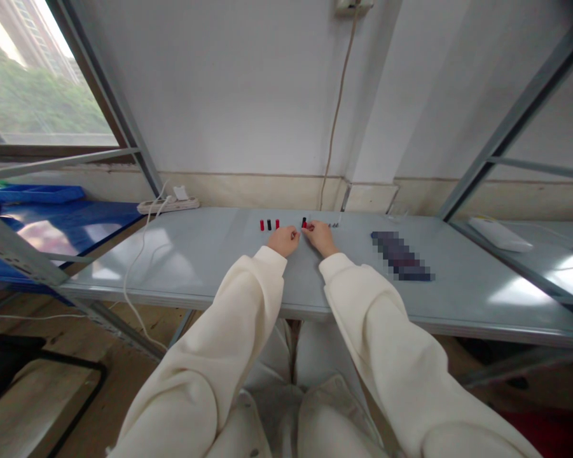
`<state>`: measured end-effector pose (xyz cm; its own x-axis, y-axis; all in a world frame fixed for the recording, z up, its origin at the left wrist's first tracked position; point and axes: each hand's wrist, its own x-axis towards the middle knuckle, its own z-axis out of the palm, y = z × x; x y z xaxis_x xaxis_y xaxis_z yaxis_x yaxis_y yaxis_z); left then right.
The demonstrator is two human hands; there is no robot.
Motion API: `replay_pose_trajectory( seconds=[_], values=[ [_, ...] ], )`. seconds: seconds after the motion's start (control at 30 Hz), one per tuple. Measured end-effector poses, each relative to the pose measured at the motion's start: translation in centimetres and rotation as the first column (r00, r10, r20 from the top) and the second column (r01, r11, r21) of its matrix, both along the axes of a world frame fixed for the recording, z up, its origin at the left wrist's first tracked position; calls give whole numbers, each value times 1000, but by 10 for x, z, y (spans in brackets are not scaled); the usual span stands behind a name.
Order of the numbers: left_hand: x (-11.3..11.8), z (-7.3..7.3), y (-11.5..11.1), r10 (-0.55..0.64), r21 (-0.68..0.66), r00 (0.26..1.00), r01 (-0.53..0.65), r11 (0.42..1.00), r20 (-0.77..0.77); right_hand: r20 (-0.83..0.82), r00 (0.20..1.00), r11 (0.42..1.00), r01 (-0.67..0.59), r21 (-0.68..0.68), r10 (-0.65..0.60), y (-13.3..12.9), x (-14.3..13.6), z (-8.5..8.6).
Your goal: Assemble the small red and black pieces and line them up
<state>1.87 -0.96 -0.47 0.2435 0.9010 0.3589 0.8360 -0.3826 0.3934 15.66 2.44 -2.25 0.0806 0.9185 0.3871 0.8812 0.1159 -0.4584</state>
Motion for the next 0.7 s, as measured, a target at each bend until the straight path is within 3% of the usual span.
replay_pose_trajectory(
  seconds=[0.53,0.7],
  values=[
    [1,-1,1,-15,-31,999,14,999,-29,33,998,996,64,-61,-62,-1,8,-1],
    [0,-2,0,61,-35,997,-63,997,-54,59,994,993,94,-65,-91,-3,9,1]
  ],
)
